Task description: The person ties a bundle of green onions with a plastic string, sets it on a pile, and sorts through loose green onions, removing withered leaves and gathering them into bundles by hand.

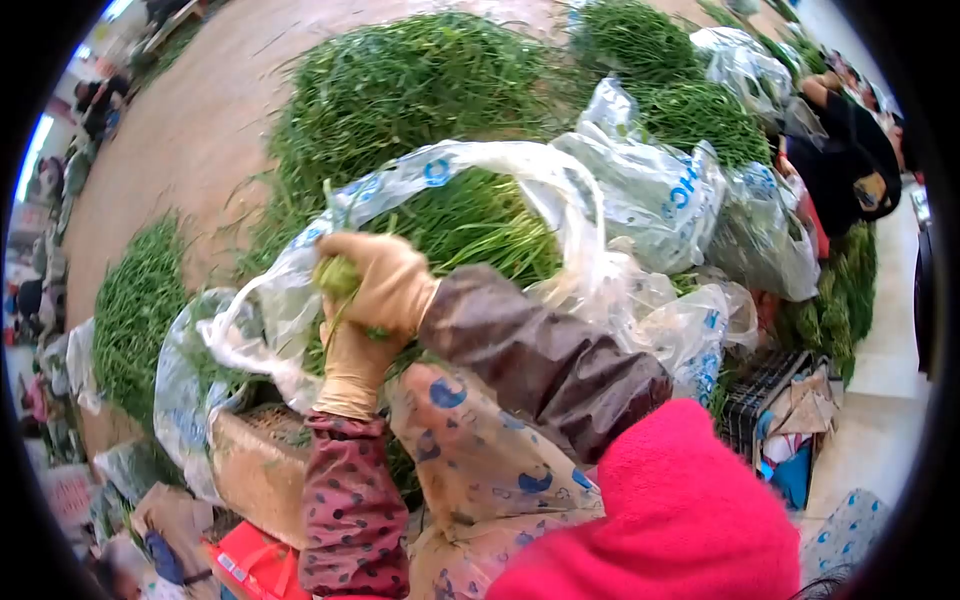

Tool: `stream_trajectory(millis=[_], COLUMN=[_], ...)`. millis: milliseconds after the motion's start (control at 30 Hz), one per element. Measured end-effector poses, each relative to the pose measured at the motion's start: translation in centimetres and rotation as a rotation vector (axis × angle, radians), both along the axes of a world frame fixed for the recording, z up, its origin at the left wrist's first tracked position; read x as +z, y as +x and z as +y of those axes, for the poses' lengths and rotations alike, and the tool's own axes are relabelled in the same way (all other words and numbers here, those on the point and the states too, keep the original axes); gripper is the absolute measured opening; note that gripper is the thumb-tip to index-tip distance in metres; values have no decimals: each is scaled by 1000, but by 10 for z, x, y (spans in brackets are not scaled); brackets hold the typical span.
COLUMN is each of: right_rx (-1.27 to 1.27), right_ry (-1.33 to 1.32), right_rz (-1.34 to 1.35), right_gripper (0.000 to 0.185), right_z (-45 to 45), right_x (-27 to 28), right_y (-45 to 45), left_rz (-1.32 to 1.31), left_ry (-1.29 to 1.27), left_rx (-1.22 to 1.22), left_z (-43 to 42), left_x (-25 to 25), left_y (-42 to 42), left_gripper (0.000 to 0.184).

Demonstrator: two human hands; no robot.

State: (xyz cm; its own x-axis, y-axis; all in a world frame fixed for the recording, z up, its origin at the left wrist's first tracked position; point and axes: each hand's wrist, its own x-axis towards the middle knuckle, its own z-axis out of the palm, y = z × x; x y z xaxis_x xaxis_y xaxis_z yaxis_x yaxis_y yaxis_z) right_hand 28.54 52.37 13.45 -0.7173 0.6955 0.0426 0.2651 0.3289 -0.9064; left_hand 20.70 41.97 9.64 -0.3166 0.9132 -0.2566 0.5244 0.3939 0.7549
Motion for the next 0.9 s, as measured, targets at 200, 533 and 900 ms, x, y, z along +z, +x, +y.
stream_trajectory(millis=[200,533,900], right_rx=[-119,253,-7], right_ry=[-148,260,-416], right_rz=[240,887,756], right_gripper=[52,13,56], right_z=[32,-48,-181], right_x=[21,258,148], right_y=[-26,-47,-118], left_rz=[265,-1001,-1498], left_ry=[352,113,573], left_rx=[310,512,37], left_z=[-128,-302,-287], left_x=[16,21,46], left_y=[-12,26,73], left_gripper=[82,71,96])
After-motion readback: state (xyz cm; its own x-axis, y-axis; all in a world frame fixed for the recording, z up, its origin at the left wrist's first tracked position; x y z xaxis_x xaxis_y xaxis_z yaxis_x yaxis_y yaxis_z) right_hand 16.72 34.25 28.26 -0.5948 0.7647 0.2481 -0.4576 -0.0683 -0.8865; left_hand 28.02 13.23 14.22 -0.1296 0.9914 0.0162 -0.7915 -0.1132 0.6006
